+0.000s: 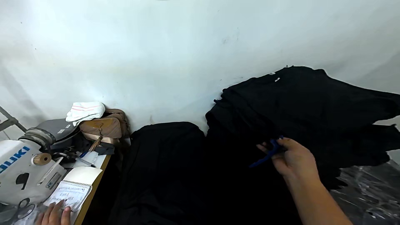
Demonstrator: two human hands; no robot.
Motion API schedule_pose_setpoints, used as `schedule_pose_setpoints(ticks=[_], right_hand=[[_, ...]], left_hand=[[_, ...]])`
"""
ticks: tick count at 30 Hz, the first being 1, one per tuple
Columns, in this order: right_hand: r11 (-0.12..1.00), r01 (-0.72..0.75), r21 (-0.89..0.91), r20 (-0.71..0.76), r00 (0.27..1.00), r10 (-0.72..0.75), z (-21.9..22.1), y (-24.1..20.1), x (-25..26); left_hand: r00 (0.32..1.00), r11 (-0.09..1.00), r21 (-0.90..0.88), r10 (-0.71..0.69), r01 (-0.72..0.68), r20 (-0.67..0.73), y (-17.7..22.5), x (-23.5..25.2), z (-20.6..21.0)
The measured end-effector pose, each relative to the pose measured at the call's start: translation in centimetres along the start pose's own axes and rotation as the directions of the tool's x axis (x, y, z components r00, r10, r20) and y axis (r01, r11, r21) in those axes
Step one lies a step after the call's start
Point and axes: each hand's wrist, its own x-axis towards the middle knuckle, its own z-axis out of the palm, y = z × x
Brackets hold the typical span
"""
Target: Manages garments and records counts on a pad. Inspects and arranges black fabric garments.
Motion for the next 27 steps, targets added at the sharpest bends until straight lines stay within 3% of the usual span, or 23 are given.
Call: schedule_pose_setpoints(ticks=[3, 7, 9, 11, 15, 22, 27], right_hand=[[1.0, -0.008, -0.028, 0.051, 0.999, 0.01, -0.7, -0.4, 0.5], [0.986, -0.113, -0.125, 0.133, 0.983, 0.13, -3.8, 1.9, 0.6], [0.982, -0.171, -0.085, 0.107, 0.978, 0.18, -5.4, 3.8, -0.1], [0.97, -0.242, -0.004, 0.01, 0.97, 0.242, -6.4, 5.8, -1.3], [0.93, -0.322, 0.179, -0.042, 0.942, 0.334, -6.0, 7.8, -2.6], [0.966, -0.202, 0.158, -0.032, 0.977, 0.21, -3.1, 4.4, -1.0], [0.955, -0.166, 0.247, -0.001, 0.985, 0.171, -1.4, 1.3, -0.8]], left_hand=[[1.0, 1.0, -0.006, 0.009, -0.009, -0.006, 0.0, -0.1, 0.0], [1.0, 1.0, -0.015, -0.028, 0.028, 0.012, 3.0, -1.0, -2.5], [0.992, 0.998, -0.027, -0.059, 0.062, 0.107, 3.8, -1.1, -3.6], [1.0, 0.999, -0.042, -0.005, 0.004, -0.028, 1.2, -0.6, -0.9], [0.999, 0.998, -0.055, 0.019, -0.022, -0.051, 0.7, -0.4, -0.3], [0.998, 0.998, -0.055, 0.031, -0.034, -0.046, 0.8, -0.6, -0.6], [0.998, 0.999, -0.041, 0.025, -0.027, -0.049, 1.1, -0.5, -0.6]])
